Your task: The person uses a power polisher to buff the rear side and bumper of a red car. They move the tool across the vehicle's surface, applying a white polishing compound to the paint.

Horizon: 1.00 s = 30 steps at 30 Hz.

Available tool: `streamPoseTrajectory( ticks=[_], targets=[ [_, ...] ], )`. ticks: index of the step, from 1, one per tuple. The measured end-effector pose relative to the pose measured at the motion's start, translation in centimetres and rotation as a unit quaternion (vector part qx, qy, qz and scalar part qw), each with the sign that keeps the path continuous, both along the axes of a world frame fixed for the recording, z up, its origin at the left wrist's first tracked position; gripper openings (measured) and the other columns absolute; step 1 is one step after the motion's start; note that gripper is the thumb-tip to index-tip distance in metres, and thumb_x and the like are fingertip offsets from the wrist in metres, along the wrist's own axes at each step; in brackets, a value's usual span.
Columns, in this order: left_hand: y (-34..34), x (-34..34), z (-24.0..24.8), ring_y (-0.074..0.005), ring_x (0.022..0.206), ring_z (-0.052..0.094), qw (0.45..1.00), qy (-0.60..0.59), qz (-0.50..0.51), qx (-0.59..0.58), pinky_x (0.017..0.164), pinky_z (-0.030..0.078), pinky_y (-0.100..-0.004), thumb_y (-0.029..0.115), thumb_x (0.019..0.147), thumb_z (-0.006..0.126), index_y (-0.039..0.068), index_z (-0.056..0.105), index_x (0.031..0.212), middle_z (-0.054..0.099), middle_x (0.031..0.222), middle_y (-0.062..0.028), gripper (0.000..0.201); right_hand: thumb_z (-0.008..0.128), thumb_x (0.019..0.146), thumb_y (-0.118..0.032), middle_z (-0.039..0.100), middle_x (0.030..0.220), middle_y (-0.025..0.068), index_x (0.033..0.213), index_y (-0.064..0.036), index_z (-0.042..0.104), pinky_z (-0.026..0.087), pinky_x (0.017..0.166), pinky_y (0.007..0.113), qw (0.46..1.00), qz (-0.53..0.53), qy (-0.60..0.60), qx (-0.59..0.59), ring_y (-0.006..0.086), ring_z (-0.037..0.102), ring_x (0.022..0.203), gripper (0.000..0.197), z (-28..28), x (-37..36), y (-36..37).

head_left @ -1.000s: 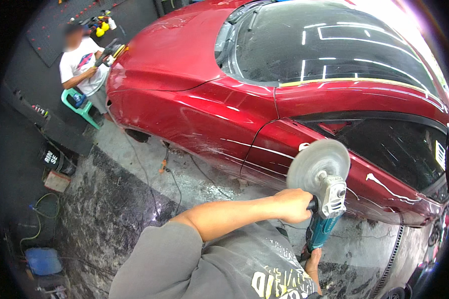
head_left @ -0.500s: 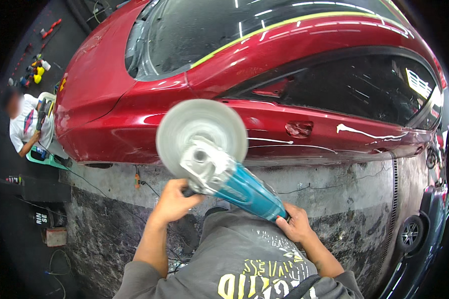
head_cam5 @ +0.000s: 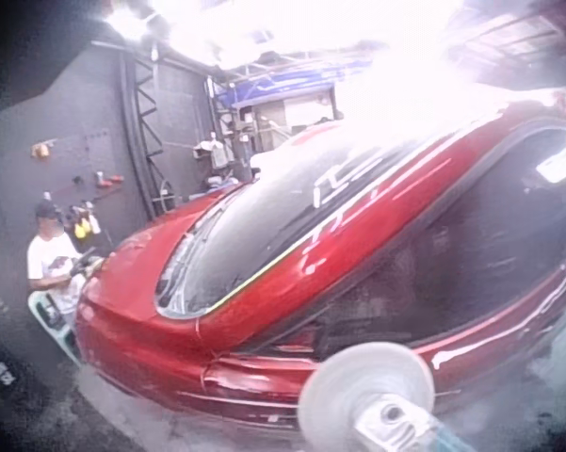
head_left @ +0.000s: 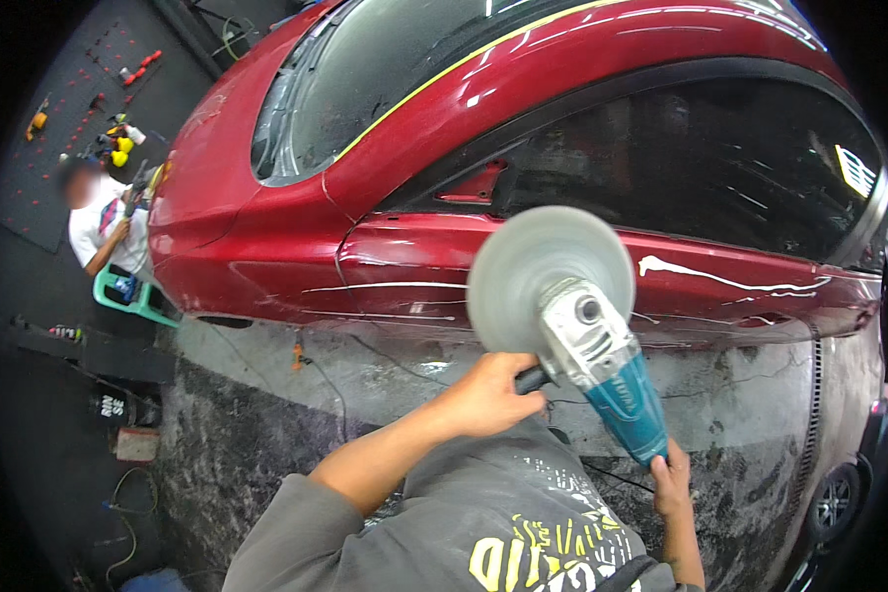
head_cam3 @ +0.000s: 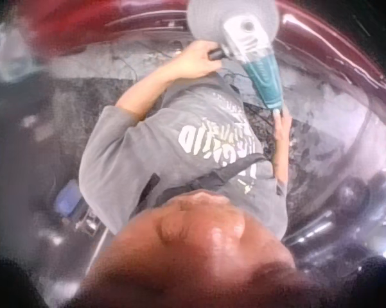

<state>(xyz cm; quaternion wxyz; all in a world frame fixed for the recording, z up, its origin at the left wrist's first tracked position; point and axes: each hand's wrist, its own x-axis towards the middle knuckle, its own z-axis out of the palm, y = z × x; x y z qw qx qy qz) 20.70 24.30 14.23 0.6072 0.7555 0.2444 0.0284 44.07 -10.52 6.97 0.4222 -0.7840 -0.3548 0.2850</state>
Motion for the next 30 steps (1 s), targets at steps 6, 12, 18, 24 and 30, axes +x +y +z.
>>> streamPoseTrajectory(
  ticks=[6,12,18,24,30],
  targets=[
    [0.4,-1.3,2.6,-0.0166,0.075,0.07,1.0,0.024,-0.009,-0.019,0.069,0.056,-0.0367,0.024,0.098,0.076,-0.004,0.068,0.132,0.076,0.09,-0.0142,0.045,0.061,0.101,-0.063,0.06,0.074,0.0097,0.111,0.0028,0.07,0.048,0.066,0.038,0.999,0.032,0.016,-0.015,0.0188,0.059,0.07,0.067,2.2,0.0,1.2],
    [4.7,-10.1,4.4,-0.0062,0.058,0.056,0.989,0.098,0.054,-0.101,0.053,0.045,-0.0269,0.023,0.105,0.073,-0.002,0.067,0.13,0.06,0.069,0.003,0.035,0.066,0.101,-0.058,0.069,0.082,0.0187,0.12,0.0006,0.072,0.054,0.073,0.043,0.993,0.095,0.021,-0.059,0.0252,0.069,0.077,0.062,4.5,-5.9,8.1],
    [9.4,-15.9,10.0,-0.007,0.064,0.057,0.974,0.079,0.026,-0.208,0.059,0.045,-0.0256,0.017,0.109,0.067,-0.005,0.06,0.132,0.059,0.084,0.001,0.033,0.084,0.093,-0.043,0.078,0.099,0.0226,0.13,-0.0014,0.072,0.059,0.086,0.043,0.978,0.142,0.021,-0.152,0.0265,0.079,0.094,0.057,13.1,-10.1,13.9],
    [9.9,-8.3,12.6,-0.0089,0.063,0.059,0.94,0.036,-0.082,-0.328,0.06,0.046,-0.0269,0.018,0.107,0.069,-0.007,0.057,0.138,0.059,0.086,0.0,0.041,0.094,0.082,-0.015,0.081,0.117,0.0121,0.132,0.0052,0.071,0.053,0.105,0.035,0.984,0.002,0.052,-0.17,0.0149,0.07,0.11,0.059,22.3,-7.6,10.6],
    [7.7,1.7,10.3,-0.0102,0.061,0.062,0.884,0.01,-0.152,-0.443,0.054,0.049,-0.0268,0.016,0.103,0.07,-0.002,0.062,0.121,0.061,0.09,-0.0032,0.026,0.096,0.081,-0.019,0.075,0.092,0.0022,0.128,0.0033,0.071,0.055,0.067,0.026,0.963,-0.128,0.095,-0.216,0.0081,0.067,0.074,0.057,28.2,-3.4,5.4]
  ],
)
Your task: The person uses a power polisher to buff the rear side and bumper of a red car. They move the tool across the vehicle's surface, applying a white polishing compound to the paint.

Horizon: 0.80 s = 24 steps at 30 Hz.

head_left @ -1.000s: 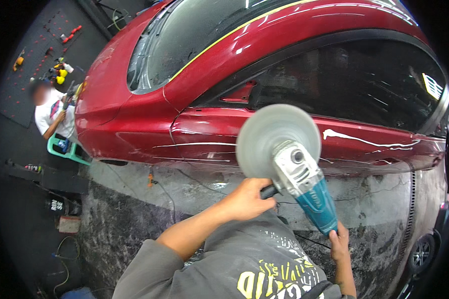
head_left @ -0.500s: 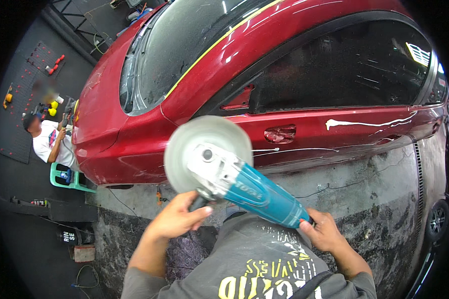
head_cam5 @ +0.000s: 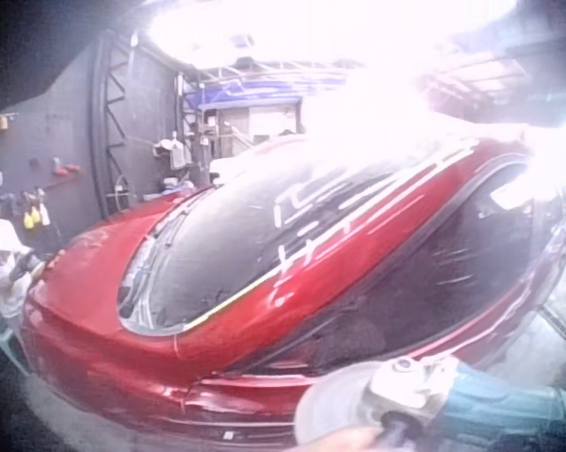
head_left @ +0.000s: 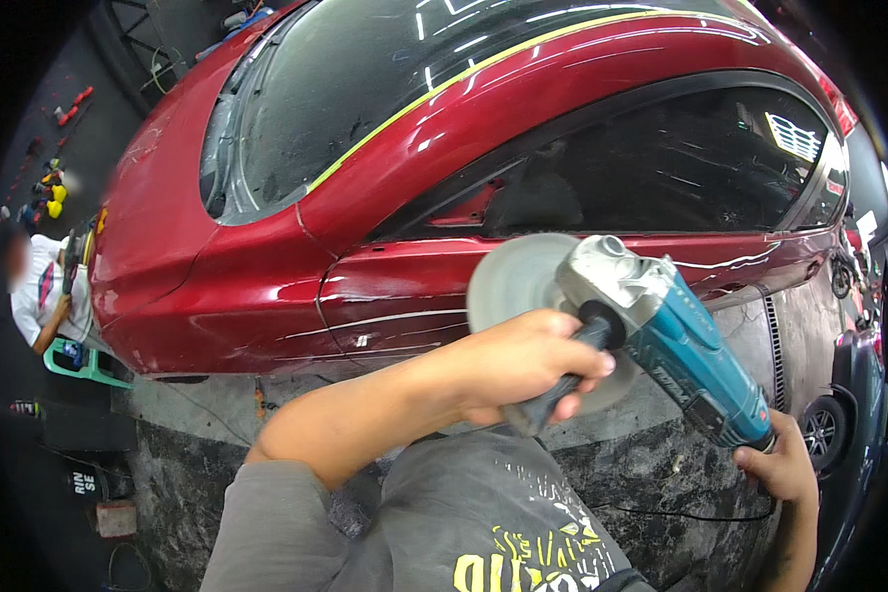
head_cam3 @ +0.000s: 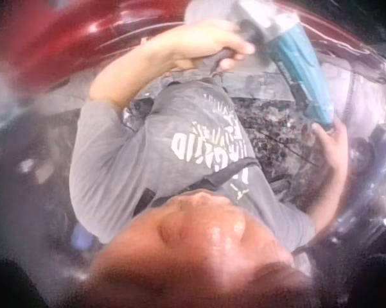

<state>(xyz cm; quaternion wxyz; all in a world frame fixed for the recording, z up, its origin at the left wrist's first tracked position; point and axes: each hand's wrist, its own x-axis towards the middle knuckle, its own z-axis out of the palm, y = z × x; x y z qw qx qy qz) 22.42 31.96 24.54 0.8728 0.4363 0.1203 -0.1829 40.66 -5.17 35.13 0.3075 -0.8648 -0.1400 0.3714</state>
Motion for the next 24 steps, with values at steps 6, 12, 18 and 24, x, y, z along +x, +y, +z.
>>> streamPoseTrajectory(
  ticks=[6,12,18,24],
  targets=[
    [-0.8,3.3,-0.1,-0.0114,0.062,0.065,0.996,-0.023,0.01,-0.091,0.051,0.05,-0.0267,0.013,0.102,0.069,0.0,0.061,0.116,0.064,0.089,-0.0052,0.02,0.1,0.08,-0.029,0.068,0.077,-0.0001,0.117,0.0021,0.071,0.045,0.048,0.026,0.999,-0.006,-0.04,0.019,0.0069,0.057,0.054,0.057,0.5,1.7,-1.4],
    [1.6,-0.7,1.4,-0.0126,0.061,0.062,0.999,0.002,0.021,-0.039,0.055,0.047,-0.0285,0.013,0.102,0.069,-0.008,0.057,0.133,0.062,0.088,-0.0058,0.039,0.098,0.081,-0.027,0.074,0.09,0.0017,0.127,0.0066,0.07,0.051,0.058,0.026,1.0,0.016,-0.003,0.014,0.008,0.062,0.066,0.063,1.0,-0.1,1.6],
    [5.5,-9.7,4.4,-0.0133,0.056,0.059,0.996,0.04,0.077,-0.006,0.054,0.046,-0.0287,0.01,0.104,0.064,-0.013,0.051,0.143,0.058,0.085,-0.0085,0.047,0.095,0.086,-0.031,0.077,0.094,0.0075,0.134,0.0041,0.069,0.055,0.068,0.029,0.989,0.148,-0.018,-0.009,0.0076,0.068,0.075,0.065,0.7,-3.5,7.7],
    [6.5,-11.9,5.5,-0.0143,0.052,0.058,0.993,0.063,0.098,0.016,0.049,0.045,-0.0286,0.008,0.102,0.061,-0.019,0.049,0.142,0.058,0.085,-0.0116,0.05,0.094,0.087,-0.035,0.069,0.072,0.0089,0.125,0.0017,0.071,0.054,0.062,0.031,0.98,0.188,0.0,-0.064,0.013,0.067,0.06,0.058,2.8,-4.6,10.2]
  ],
)
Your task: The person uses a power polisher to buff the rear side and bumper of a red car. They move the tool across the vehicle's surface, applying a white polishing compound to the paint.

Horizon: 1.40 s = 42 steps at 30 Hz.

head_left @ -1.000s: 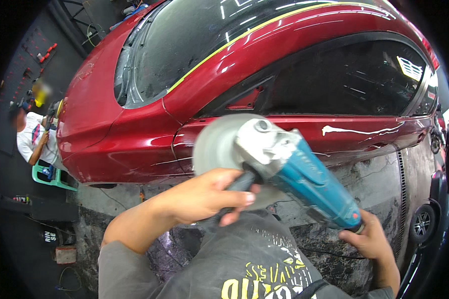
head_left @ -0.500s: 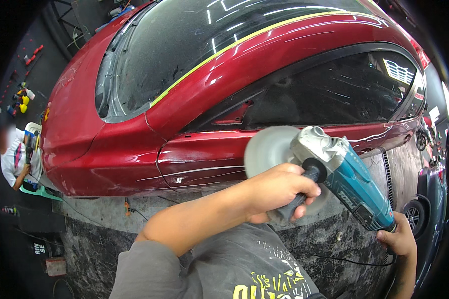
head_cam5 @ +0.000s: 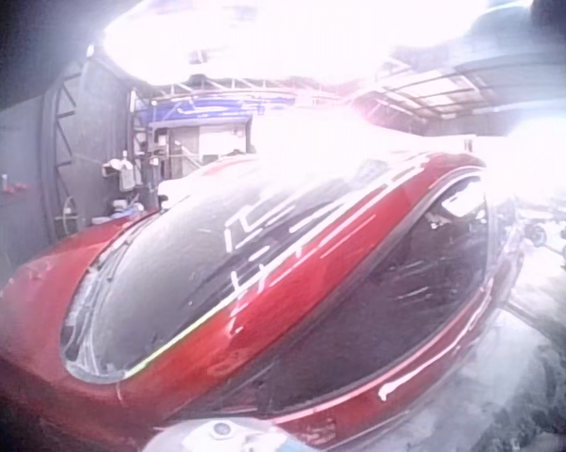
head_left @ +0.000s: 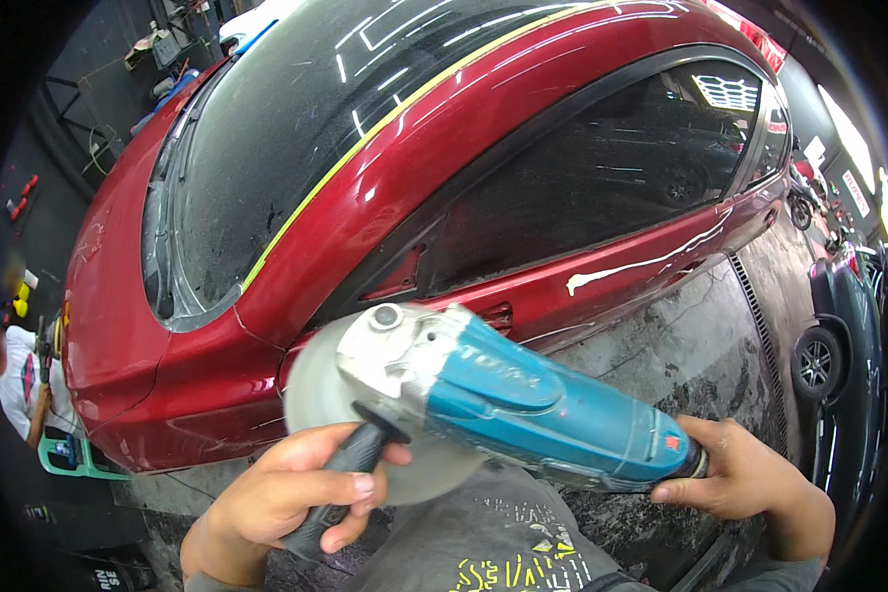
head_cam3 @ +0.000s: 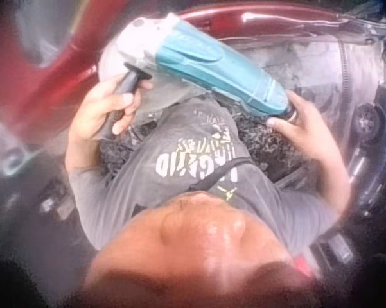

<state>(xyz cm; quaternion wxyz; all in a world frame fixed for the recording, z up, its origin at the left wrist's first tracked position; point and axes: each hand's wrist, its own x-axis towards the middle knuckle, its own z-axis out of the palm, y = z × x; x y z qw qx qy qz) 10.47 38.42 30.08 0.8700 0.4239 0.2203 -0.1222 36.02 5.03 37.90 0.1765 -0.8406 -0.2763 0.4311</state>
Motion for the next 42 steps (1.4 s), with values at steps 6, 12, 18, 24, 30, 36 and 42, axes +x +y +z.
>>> streamPoseTrajectory(
  ticks=[6,12,18,24,30,36,42],
  targets=[
    [-2.3,9.0,-1.4,-0.0135,0.06,0.062,0.991,-0.05,-0.092,-0.088,0.055,0.047,-0.0284,0.012,0.107,0.063,-0.011,0.051,0.143,0.061,0.089,-0.0074,0.044,0.098,0.082,-0.033,0.077,0.093,0.0054,0.13,0.0076,0.07,0.055,0.07,0.028,0.988,-0.127,-0.037,0.08,0.0073,0.066,0.078,0.069,1.4,3.3,-6.2],
    [-5.4,17.4,-3.6,-0.0165,0.06,0.065,0.972,-0.079,-0.099,-0.2,0.054,0.052,-0.0317,0.015,0.105,0.067,-0.002,0.06,0.125,0.066,0.09,-0.0073,0.027,0.1,0.078,-0.034,0.07,0.076,0.0031,0.122,0.0083,0.071,0.05,0.05,0.026,0.98,-0.177,-0.035,0.084,0.0103,0.064,0.058,0.068,3.3,9.4,-9.3],
    [-6.2,16.2,-4.2,-0.0164,0.062,0.067,0.971,-0.093,-0.066,-0.21,0.055,0.051,-0.0305,0.016,0.105,0.067,-0.003,0.058,0.128,0.065,0.095,-0.0088,0.031,0.101,0.076,-0.04,0.07,0.076,0.0023,0.124,0.009,0.071,0.049,0.049,0.026,0.979,-0.182,-0.032,0.083,0.0103,0.064,0.058,0.075,2.3,10.1,-9.7],
    [-3.7,7.2,-2.3,-0.0145,0.064,0.065,0.983,-0.077,-0.026,-0.162,0.061,0.049,-0.0272,0.017,0.108,0.064,-0.008,0.048,0.144,0.058,0.099,-0.0078,0.046,0.1,0.079,-0.044,0.074,0.091,0.004,0.126,0.0099,0.07,0.053,0.069,0.026,0.994,-0.102,0.023,0.043,0.0068,0.063,0.075,0.078,0.9,7.4,-4.6],
    [-1.1,-0.7,-1.1,-0.0153,0.063,0.065,0.993,-0.058,0.009,-0.106,0.059,0.049,-0.0274,0.011,0.107,0.061,-0.01,0.042,0.149,0.059,0.1,-0.0108,0.051,0.097,0.082,-0.037,0.078,0.093,0.0064,0.124,0.0066,0.07,0.058,0.084,0.035,0.996,-0.003,-0.01,0.089,0.0142,0.07,0.086,0.067,-1.2,4.0,-0.5],
    [-2.0,-9.4,-5.0,-0.0147,0.064,0.066,0.997,-0.011,0.066,0.031,0.06,0.052,-0.0277,0.005,0.098,0.073,-0.008,0.044,0.148,0.062,0.096,-0.0101,0.059,0.094,0.083,-0.032,0.079,0.094,0.0162,0.121,-0.0033,0.074,0.061,0.081,0.038,0.979,0.158,-0.066,0.107,0.027,0.079,0.085,0.052,-10.2,-0.5,4.0],
    [-4.5,-13.8,-13.8,-0.0092,0.065,0.061,0.971,0.061,0.113,0.201,0.058,0.052,-0.026,0.009,0.096,0.08,-0.003,0.053,0.14,0.065,0.096,-0.0058,0.053,0.089,0.076,-0.028,0.08,0.1,0.0198,0.12,-0.0041,0.076,0.063,0.078,0.043,0.917,0.171,-0.198,0.3,0.0383,0.079,0.087,0.053,-27.0,-4.6,3.3]
  ],
)
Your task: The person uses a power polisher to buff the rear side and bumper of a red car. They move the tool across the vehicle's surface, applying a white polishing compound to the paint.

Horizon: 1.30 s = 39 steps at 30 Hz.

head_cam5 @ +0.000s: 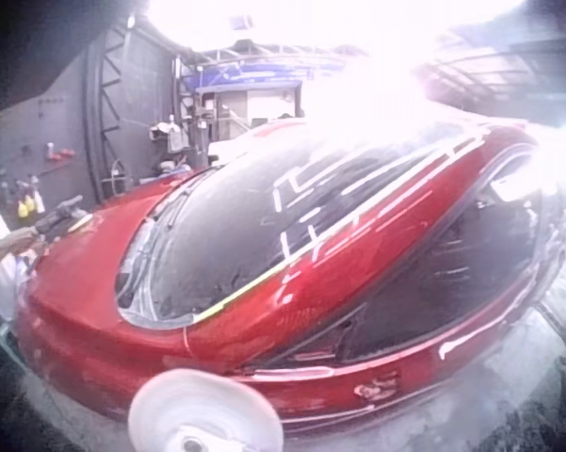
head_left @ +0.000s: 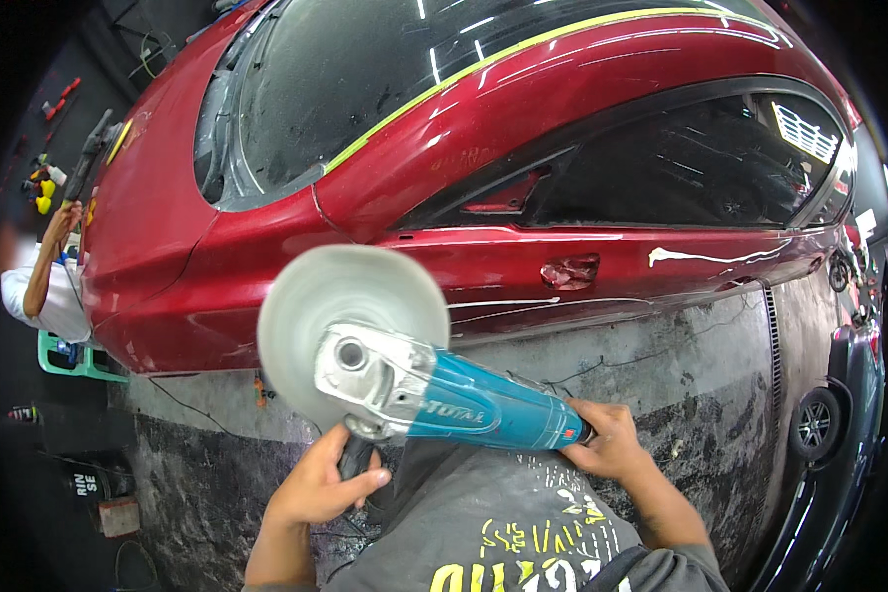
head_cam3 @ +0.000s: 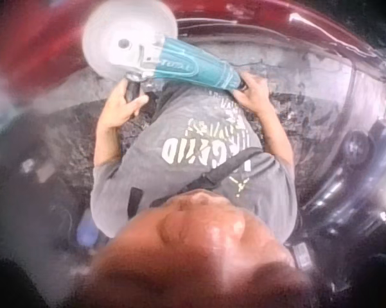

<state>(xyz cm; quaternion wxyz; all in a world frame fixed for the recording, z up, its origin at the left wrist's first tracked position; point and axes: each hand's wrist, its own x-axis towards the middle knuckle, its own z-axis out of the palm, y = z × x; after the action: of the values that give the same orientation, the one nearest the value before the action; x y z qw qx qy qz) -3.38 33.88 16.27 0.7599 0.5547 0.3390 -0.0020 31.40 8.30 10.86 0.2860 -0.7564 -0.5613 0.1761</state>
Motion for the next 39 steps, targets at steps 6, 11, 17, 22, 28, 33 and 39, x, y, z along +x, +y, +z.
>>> streamPoseTrajectory(
  ticks=[6,11,17,22,28,33,39],
  targets=[
    [-2.1,8.5,-6.5,-0.0343,0.129,0.068,0.951,-0.119,-0.118,0.261,0.107,0.052,-0.0458,0.027,0.102,0.076,-0.005,0.052,0.151,0.068,0.142,-0.0259,0.063,0.084,0.072,-0.013,0.081,0.098,0.0174,0.116,0.0007,0.078,0.061,0.083,0.036,0.979,-0.163,0.08,-0.088,0.0211,0.079,0.088,0.046,-4.9,2.3,-6.6],
    [-3.7,13.6,-6.3,-0.0323,0.091,0.071,0.937,-0.075,-0.161,0.301,0.09,0.056,-0.0464,0.034,0.1,0.077,-0.003,0.054,0.15,0.071,0.125,-0.027,0.066,0.077,0.077,-0.002,0.083,0.104,0.0132,0.119,0.0006,0.077,0.059,0.091,0.034,0.953,-0.214,0.208,-0.053,0.0127,0.074,0.095,0.042,-6.8,3.0,-10.2],
    [-1.6,7.1,-5.3,-0.0209,0.112,0.072,0.971,0.034,-0.061,0.228,0.103,0.054,-0.0393,0.024,0.095,0.084,-0.003,0.069,0.134,0.078,0.124,-0.016,0.05,0.079,0.077,-0.013,0.078,0.1,0.0233,0.12,-0.0038,0.076,0.06,0.083,0.04,0.982,-0.11,0.123,-0.09,0.0346,0.08,0.09,0.044,-4.5,-0.1,-3.3],
    [1.2,-2.1,-4.9,-0.0182,0.105,0.073,0.973,0.119,0.07,0.187,0.098,0.056,-0.0366,0.02,0.093,0.086,-0.002,0.075,0.124,0.081,0.112,-0.0104,0.039,0.083,0.074,-0.024,0.075,0.094,0.0237,0.105,-0.0029,0.073,0.058,0.08,0.051,0.987,0.017,0.042,-0.154,0.0469,0.073,0.089,0.039,-1.4,-3.5,5.7],
    [2.1,-3.1,-3.3,-0.0191,0.111,0.071,0.983,0.103,0.069,0.137,0.102,0.054,-0.0376,0.014,0.094,0.083,-0.002,0.072,0.126,0.078,0.117,-0.0091,0.037,0.083,0.075,-0.028,0.075,0.087,0.0222,0.105,-0.0038,0.073,0.059,0.077,0.053,0.993,0.013,0.024,-0.116,0.0446,0.074,0.083,0.04,1.4,-5.2,6.7],
    [-1.1,5.9,-3.3,-0.0295,0.127,0.068,0.968,-0.027,-0.076,0.24,0.112,0.05,-0.043,0.023,0.099,0.08,-0.004,0.065,0.139,0.075,0.131,-0.0214,0.051,0.081,0.074,-0.013,0.081,0.097,0.0188,0.116,-0.0014,0.078,0.06,0.086,0.037,0.966,-0.154,0.13,-0.163,0.026,0.079,0.088,0.043,1.2,-1.5,-3.1],
    [-1.8,10.2,-2.4,-0.0317,0.125,0.07,0.965,-0.058,-0.133,0.218,0.109,0.052,-0.0434,0.025,0.098,0.08,-0.007,0.062,0.141,0.074,0.129,-0.0264,0.056,0.084,0.077,-0.024,0.079,0.108,0.02,0.127,0.0049,0.071,0.056,0.094,0.038,0.963,-0.165,0.167,-0.133,0.0226,0.076,0.099,0.059,3.0,-0.9,-7.4]
  ],
)
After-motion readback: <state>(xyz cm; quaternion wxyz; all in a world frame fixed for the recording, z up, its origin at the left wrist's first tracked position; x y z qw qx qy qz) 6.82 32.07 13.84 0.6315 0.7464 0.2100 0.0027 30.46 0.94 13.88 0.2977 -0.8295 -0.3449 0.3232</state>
